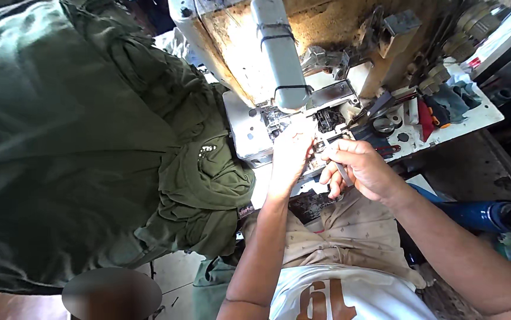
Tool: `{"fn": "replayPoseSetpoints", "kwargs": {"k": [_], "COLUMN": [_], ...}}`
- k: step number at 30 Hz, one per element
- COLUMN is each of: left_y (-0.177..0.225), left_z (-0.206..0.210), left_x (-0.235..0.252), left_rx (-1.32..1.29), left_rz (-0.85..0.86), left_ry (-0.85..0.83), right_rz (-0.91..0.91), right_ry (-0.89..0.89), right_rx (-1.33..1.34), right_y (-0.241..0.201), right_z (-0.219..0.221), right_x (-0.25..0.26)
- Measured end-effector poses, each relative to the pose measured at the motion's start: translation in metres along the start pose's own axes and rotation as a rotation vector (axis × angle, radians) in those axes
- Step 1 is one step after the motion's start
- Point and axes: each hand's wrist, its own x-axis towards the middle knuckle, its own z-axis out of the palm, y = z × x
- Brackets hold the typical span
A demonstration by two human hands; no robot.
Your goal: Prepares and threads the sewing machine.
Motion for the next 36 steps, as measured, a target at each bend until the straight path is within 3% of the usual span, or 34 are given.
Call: {"fn": "replayPoseSetpoints", "kwargs": {"k": [20,30,36], "left_y": [-0.002,0.003,-0.015], "left_z": [0.003,-0.016,-0.033], "left_x": [0.000,-0.018,-0.035], "left_rx": [0.266,0.547,0.463], "left_rz": [0.054,-0.050,0.035], "left_ry": [0.058,0.063,0.073], "right_rz": [0.024,0.015,-0.009], "right_ry": [0.048,0.082,0.124], "right_rx": [-0.089,-0.028,-0.014], "right_y": [-0.005,-0.006,-0.010], "right_z": [0.000,-0.001,0.007], "right_x": [-0.001,0.000,0.007]}}
